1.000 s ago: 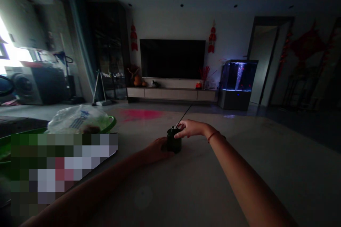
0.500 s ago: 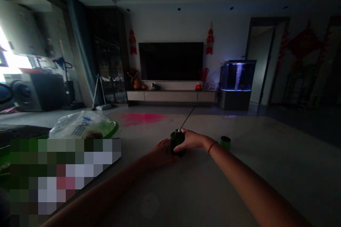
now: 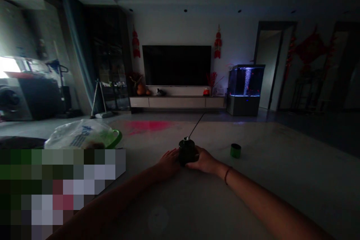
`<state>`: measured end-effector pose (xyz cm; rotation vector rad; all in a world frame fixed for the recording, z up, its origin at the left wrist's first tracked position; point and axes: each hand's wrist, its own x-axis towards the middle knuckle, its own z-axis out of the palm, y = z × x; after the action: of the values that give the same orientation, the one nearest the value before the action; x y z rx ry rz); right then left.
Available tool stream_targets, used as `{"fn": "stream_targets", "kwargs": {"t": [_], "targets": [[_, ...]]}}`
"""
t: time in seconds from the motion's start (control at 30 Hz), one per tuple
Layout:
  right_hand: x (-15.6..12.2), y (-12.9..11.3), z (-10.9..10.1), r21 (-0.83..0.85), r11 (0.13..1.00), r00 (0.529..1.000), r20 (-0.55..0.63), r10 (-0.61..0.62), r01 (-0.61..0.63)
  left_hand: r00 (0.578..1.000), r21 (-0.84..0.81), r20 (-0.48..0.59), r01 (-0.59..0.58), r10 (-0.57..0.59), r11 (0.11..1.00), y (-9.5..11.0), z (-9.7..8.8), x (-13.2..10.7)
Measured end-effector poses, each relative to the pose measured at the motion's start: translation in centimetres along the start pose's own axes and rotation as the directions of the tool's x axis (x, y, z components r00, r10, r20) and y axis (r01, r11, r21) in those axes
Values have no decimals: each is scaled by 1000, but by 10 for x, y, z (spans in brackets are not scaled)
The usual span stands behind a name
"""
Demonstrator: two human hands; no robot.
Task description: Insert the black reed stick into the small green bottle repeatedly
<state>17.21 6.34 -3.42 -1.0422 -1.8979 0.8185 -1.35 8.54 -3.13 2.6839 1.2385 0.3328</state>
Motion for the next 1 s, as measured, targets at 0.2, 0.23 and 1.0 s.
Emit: {"fn": "stream_targets", "kwargs": {"t": [0.2,0.23,1.0], "targets": [[4,1,0,-14,999,999,-17,31,-31,999,58,-33,22,-20,998,-4,4,2],[5,1,0,-12,999,999,-18,40,-40,999,47,-46,30,-28,998,-4,3,2],[44,20,-5,-79,993,994,-82,76,-82,985,-48,-173,-19,11,999,3,-3,-6]]}}
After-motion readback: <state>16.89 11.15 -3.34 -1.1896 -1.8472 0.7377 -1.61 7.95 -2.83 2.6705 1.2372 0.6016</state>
